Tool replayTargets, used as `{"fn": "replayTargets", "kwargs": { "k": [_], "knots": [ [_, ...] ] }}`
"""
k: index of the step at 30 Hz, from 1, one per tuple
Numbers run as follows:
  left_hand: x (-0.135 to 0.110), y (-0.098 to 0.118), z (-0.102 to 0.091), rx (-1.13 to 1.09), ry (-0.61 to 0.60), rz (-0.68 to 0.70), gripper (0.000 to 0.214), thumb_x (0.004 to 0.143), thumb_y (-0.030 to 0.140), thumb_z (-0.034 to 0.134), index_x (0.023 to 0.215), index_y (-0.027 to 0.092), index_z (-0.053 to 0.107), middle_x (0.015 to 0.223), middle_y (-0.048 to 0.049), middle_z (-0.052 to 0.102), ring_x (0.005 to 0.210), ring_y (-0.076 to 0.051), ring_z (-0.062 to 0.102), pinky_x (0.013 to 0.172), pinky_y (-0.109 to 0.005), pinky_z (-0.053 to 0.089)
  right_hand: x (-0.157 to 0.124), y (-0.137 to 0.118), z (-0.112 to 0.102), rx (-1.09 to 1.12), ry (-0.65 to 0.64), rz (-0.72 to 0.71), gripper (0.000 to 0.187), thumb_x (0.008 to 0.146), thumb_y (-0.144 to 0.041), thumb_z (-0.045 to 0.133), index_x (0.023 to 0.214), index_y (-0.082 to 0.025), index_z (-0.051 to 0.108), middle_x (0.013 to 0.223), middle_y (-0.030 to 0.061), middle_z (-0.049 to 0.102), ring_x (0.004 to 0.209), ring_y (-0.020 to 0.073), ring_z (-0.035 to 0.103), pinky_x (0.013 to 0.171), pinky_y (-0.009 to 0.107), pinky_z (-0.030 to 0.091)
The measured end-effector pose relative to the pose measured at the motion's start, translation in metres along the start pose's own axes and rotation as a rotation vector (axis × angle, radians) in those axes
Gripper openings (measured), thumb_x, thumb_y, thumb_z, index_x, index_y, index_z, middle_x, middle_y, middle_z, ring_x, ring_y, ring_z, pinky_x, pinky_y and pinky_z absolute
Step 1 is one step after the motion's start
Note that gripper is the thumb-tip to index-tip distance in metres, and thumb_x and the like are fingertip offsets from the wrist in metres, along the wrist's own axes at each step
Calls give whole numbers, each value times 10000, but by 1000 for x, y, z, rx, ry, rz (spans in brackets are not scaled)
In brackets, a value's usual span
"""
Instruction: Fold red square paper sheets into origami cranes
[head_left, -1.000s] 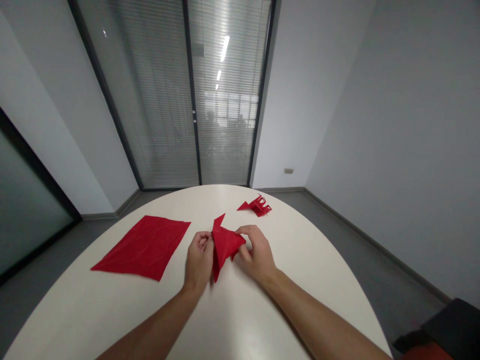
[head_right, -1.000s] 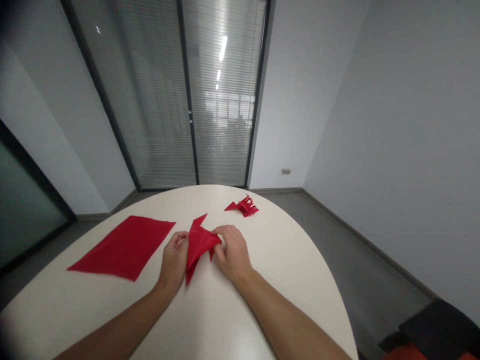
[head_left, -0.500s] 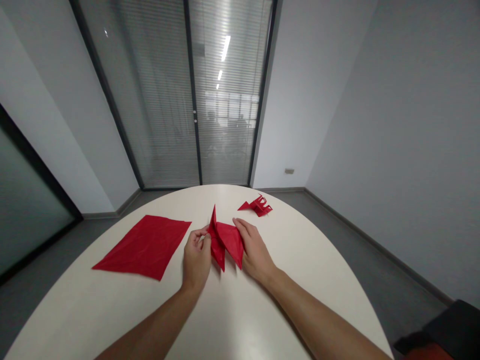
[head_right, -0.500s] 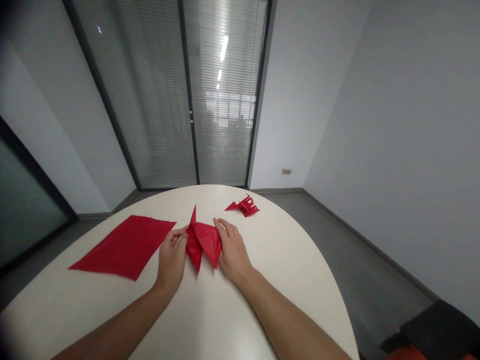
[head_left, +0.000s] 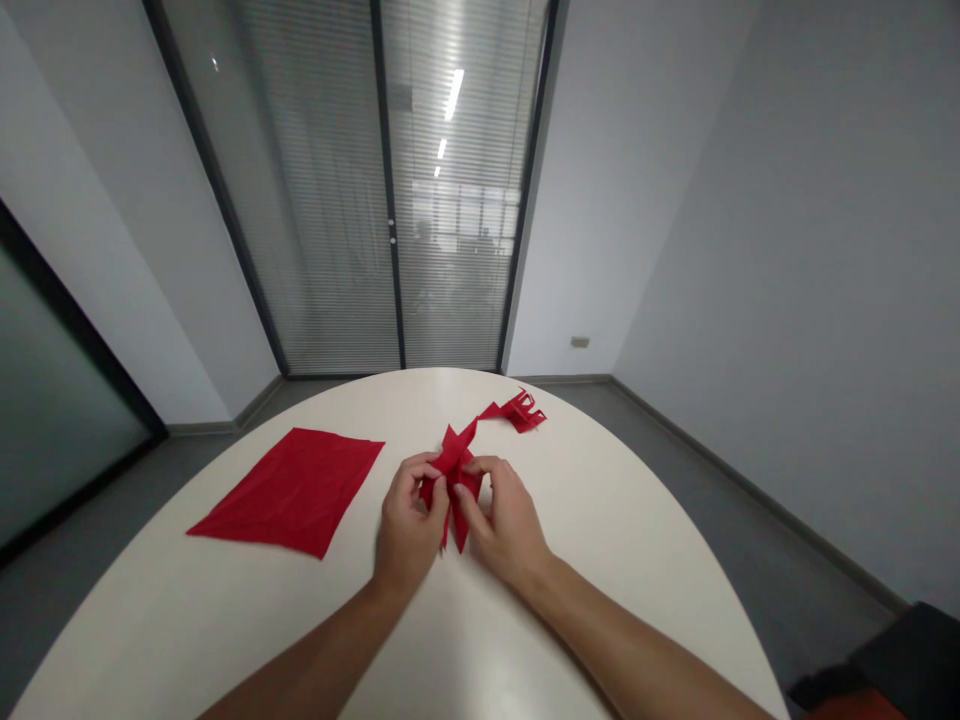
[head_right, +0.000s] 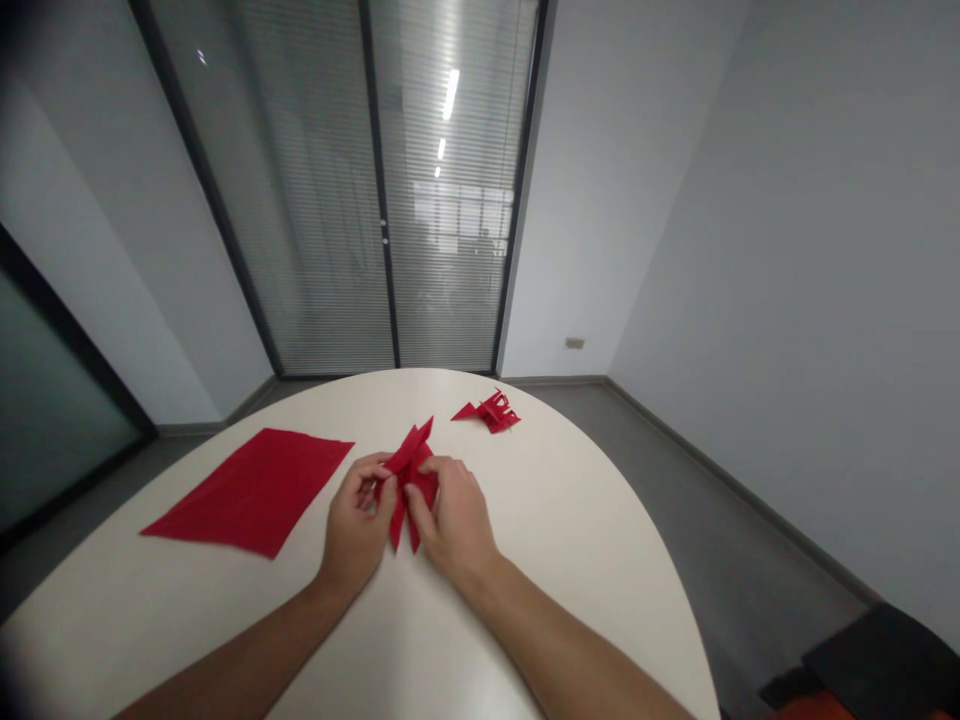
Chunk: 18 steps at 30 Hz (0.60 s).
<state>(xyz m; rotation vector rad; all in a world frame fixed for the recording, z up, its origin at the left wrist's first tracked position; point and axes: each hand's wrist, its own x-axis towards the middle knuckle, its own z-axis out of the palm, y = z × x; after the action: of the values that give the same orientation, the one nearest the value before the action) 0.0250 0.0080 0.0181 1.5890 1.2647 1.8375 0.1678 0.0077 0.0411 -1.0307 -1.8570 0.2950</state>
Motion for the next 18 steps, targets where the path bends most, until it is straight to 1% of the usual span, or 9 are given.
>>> {"fn": "replayTargets", "kwargs": {
  "k": [3, 5, 8, 10, 12, 14, 18],
  "knots": [
    [-3, 2, -1, 0, -46, 29, 21, 908, 195, 552, 900, 214, 557, 1153, -77, 630, 1079, -199, 638, 919, -339, 545, 2, 10, 1, 105, 51, 71, 46, 943, -224, 515, 988, -226, 517, 942, 43, 665, 833, 196, 616, 751, 339, 492],
    [-4, 2, -2, -19, -64, 37, 35, 912, 182, 544, 899, 214, 547, 1163, -77, 626, 1089, -197, 636, 920, -335, 549, 3, 13, 0, 132, 54, 56, 40, 940, -200, 492, 956, -229, 516, 923, 35, 662, 815, 187, 613, 741, 328, 488],
    [-5, 1, -3, -44, -66, 48, 29, 933, 195, 534, 913, 215, 534, 1171, -78, 619, 1089, -192, 633, 913, -325, 551, 2, 11, -1, 107, 22, -31, 109, 917, -202, 528, 1022, -223, 545, 995, 59, 662, 902, 209, 614, 806, 356, 492],
    [-6, 1, -3, -57, -58, 55, 25, 948, 205, 527, 926, 216, 527, 1184, -83, 611, 1095, -191, 627, 911, -323, 548, 1, 8, -1, 76, 30, -70, 225, 891, -229, 592, 1110, -217, 538, 1067, 82, 653, 965, 232, 606, 842, 381, 492],
    [-8, 2, -3, -63, -64, 78, 31, 956, 205, 524, 927, 217, 523, 1188, -86, 608, 1108, -193, 617, 925, -330, 539, 1, 5, -2, 51, 51, -81, 278, 879, -241, 623, 1142, -219, 535, 1093, 88, 647, 983, 244, 596, 845, 392, 490],
    [-10, 3, -3, -72, -90, 119, 39, 962, 202, 519, 927, 219, 522, 1183, -86, 610, 1111, -194, 612, 942, -342, 530, 3, 4, -3, 41, 71, -84, 243, 885, -226, 611, 1121, -228, 555, 1064, 77, 648, 961, 243, 590, 825, 388, 486],
    [-13, 4, -2, -102, -120, 176, 38, 969, 194, 505, 950, 223, 520, 1193, -90, 608, 1130, -195, 603, 944, -348, 530, 6, 3, -5, 83, 122, -85, 121, 905, -174, 553, 1004, -235, 585, 971, 51, 640, 902, 225, 575, 788, 368, 470]
  ]
}}
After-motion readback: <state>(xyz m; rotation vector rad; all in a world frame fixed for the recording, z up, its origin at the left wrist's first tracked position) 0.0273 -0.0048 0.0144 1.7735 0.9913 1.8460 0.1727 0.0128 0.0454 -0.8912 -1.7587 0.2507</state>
